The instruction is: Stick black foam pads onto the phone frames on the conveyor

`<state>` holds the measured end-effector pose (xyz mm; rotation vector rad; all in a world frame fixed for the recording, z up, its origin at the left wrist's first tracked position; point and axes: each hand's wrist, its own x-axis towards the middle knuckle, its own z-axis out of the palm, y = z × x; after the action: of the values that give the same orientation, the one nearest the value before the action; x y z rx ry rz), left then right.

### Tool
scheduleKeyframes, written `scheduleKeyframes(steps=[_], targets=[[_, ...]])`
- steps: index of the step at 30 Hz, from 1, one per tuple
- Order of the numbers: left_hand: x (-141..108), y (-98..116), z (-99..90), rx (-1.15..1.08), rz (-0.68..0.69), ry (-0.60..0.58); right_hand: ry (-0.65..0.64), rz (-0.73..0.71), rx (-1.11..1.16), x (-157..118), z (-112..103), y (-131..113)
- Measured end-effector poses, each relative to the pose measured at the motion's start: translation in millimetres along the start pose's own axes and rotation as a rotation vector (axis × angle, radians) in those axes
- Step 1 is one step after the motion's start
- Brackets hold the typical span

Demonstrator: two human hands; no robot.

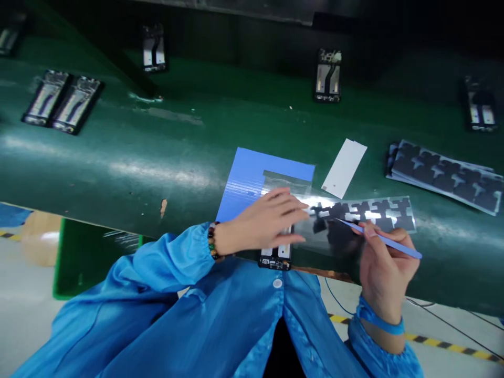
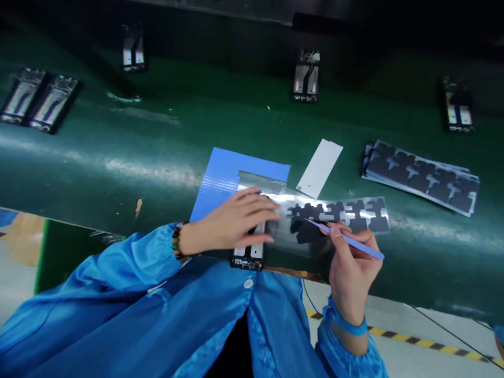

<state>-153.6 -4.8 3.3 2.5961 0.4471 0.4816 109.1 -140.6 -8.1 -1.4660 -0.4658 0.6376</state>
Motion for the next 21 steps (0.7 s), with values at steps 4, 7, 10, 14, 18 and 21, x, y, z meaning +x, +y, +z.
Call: scheduleKeyframes(steps=[4, 7, 10, 14, 18, 21], targets=[[-17.2, -23.3, -25.6, 0.08, -0.191, -0.007, -0.034, 0.042, -0.077, -18.2, 3.9, 5.8], [-23.1, -30.0, -29.5, 0.044, -0.207, -0.048, 0.057, -0.002, -0.087, -35.8, 5.4, 3.4], [-22.6, -29.8, -26.0, 0.017, -0.202, -0.039, 0.161, -0.067, -0.068, -52.0, 13.1, -4.8], [-22.7, -29.9, -25.6, -0.024, -0.201, -0.038, 0.086, -0.145, -0.09, -64.6, 38.8, -7.6], [-25.9, -31.0, -27.8, -0.06, -0.217, -0.033, -0.085, -0.127, -0.112, -67.7, 66.3, 5.5], [-27.4, -30.1, -26.6, -0.05, -0.216, -0.015, -0.084, -0.135, -0.096, -70.5, 77.0, 15.4]])
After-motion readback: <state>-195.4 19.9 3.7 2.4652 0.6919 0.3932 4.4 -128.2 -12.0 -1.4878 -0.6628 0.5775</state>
